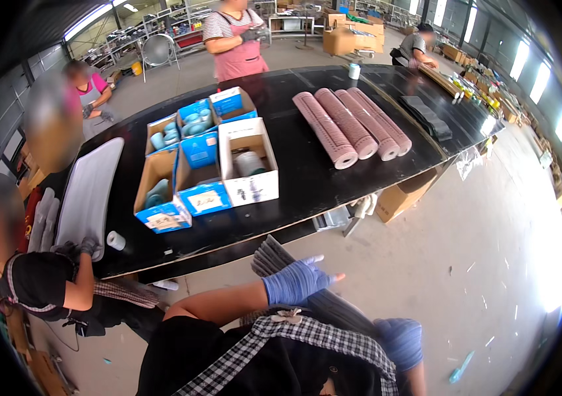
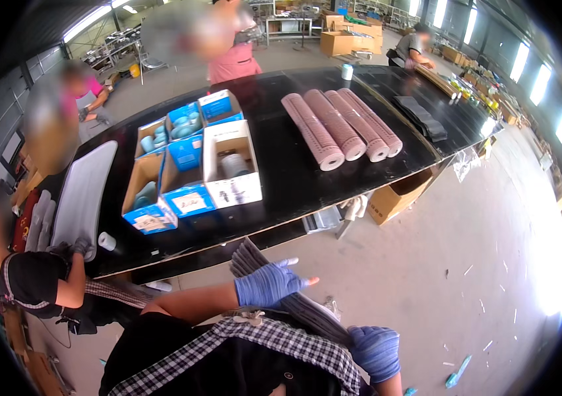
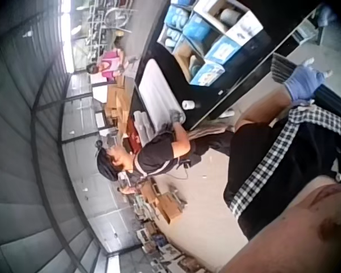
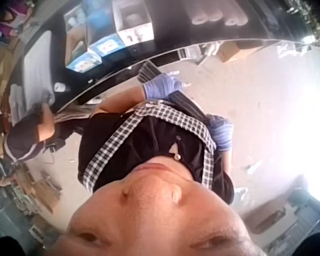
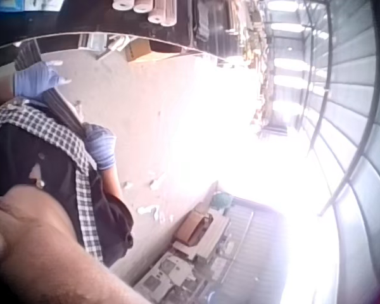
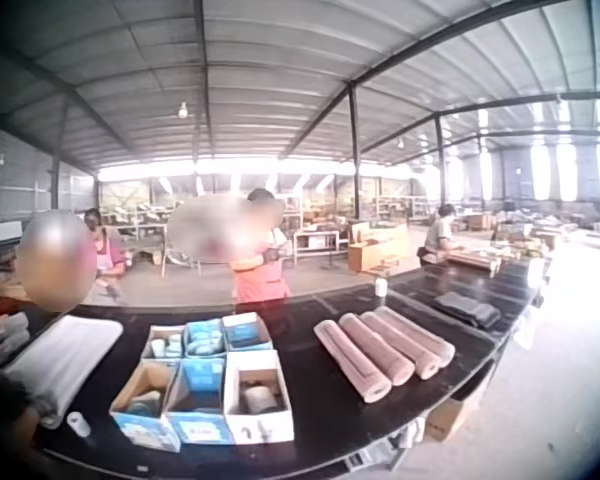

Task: The person rolls foam pads into cylinders, wraps them in plastic film, and secures them with tape.

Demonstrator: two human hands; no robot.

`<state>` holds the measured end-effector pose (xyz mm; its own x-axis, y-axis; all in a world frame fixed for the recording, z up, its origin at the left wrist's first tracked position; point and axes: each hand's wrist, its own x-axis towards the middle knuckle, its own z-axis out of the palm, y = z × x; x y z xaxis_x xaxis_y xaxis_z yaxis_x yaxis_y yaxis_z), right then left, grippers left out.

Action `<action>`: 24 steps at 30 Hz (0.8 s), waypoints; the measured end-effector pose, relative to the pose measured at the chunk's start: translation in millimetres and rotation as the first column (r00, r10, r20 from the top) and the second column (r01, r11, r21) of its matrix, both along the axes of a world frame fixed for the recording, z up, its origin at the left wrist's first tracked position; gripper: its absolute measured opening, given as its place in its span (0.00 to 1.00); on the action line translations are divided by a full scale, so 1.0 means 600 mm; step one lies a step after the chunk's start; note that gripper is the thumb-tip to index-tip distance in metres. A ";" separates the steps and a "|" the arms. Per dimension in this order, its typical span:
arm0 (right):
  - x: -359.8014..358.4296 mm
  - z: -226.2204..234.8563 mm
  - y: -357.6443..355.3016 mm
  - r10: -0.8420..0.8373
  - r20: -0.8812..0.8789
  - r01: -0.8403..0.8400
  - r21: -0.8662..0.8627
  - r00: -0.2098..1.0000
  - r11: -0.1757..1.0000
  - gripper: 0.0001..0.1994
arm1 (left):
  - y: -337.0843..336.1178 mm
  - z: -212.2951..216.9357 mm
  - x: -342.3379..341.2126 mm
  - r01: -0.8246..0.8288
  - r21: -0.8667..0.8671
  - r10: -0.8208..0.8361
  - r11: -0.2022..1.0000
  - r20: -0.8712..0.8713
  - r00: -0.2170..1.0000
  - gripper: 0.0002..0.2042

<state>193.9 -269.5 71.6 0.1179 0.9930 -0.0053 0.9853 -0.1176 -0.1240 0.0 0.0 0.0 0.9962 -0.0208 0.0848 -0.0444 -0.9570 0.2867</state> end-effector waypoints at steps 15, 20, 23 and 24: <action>0.332 -0.002 0.030 -0.243 -0.013 0.243 -0.030 0.970 0.970 0.12 | 0.097 -0.067 0.301 -0.108 0.013 0.108 0.994 -0.105 0.989 0.12; 0.343 0.013 0.040 -0.409 0.002 0.406 0.114 0.913 0.907 0.10 | 0.135 -0.066 0.383 0.047 -0.107 -0.044 0.993 0.030 0.999 0.08; 0.350 0.046 0.026 -0.496 0.059 0.495 0.030 0.867 0.869 0.18 | 0.158 -0.010 0.443 0.134 -0.130 -0.141 0.982 -0.047 0.989 0.15; 0.344 0.066 0.031 -0.554 0.038 0.548 0.108 0.832 0.830 0.11 | 0.165 0.011 0.455 0.231 -0.142 -0.230 0.963 0.017 0.973 0.15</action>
<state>400.4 -250.8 111.0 0.6423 0.7590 0.1065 0.7664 -0.6347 -0.0988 272.8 98.7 6.5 0.9658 -0.2375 0.1041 -0.2592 -0.8703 0.4188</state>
